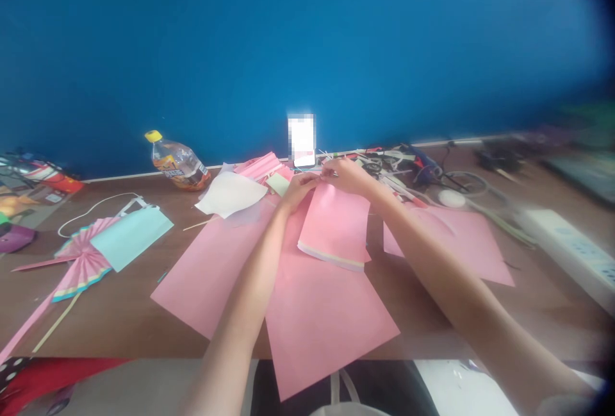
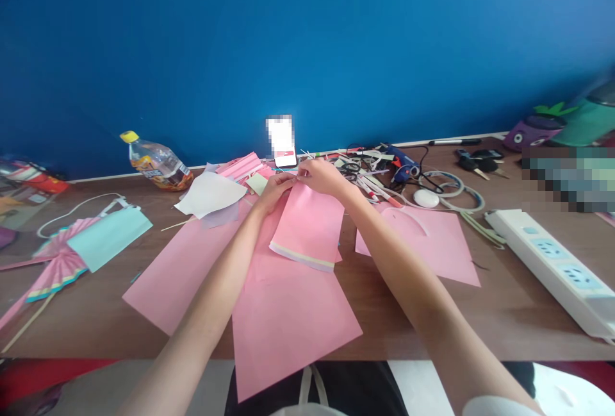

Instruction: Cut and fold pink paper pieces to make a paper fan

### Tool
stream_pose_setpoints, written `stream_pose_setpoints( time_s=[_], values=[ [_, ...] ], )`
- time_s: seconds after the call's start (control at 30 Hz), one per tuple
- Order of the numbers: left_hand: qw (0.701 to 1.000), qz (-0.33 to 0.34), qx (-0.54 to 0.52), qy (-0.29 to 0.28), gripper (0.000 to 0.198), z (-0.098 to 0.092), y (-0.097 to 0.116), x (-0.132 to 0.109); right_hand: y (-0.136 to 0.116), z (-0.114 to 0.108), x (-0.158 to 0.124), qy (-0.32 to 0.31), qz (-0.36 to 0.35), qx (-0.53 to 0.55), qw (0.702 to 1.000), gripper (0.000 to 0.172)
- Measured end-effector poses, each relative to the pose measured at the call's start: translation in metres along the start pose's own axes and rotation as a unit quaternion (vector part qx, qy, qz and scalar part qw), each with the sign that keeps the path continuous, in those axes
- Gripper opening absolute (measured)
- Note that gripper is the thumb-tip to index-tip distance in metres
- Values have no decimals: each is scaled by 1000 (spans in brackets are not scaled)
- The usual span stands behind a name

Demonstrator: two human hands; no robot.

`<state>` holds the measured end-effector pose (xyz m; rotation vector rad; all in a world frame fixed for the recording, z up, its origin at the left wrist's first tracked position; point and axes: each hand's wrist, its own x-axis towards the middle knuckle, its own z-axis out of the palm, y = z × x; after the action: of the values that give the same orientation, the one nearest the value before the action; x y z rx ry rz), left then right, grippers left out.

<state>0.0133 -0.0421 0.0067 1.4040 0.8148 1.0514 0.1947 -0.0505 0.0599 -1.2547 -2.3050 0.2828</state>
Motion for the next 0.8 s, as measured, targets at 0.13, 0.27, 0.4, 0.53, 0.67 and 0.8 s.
stream_pose_setpoints(
  time_s=[0.13,0.27,0.4,0.53,0.67,0.8],
  values=[
    [1000,2,6,4,17,1,2,-1,2,-3,0,-15,1,18,1000,17],
    [1000,7,15,-7,19,0,2,-2,0,-3,0,-17,2,-4,1000,16],
    [1000,11,12,-22,19,0,2,-2,1,-1,-1,-19,7,-42,999,18],
    [999,24,17,-32,21,1,4,-3,1,-3,-1,-20,1,-41,999,18],
    [999,22,11,-47,23,0,5,-3,1,-5,-1,-20,-9,-20,1000,17],
    [998,30,4,-50,23,0,5,-3,3,-4,-1,-16,-14,-24,999,18]
  ],
)
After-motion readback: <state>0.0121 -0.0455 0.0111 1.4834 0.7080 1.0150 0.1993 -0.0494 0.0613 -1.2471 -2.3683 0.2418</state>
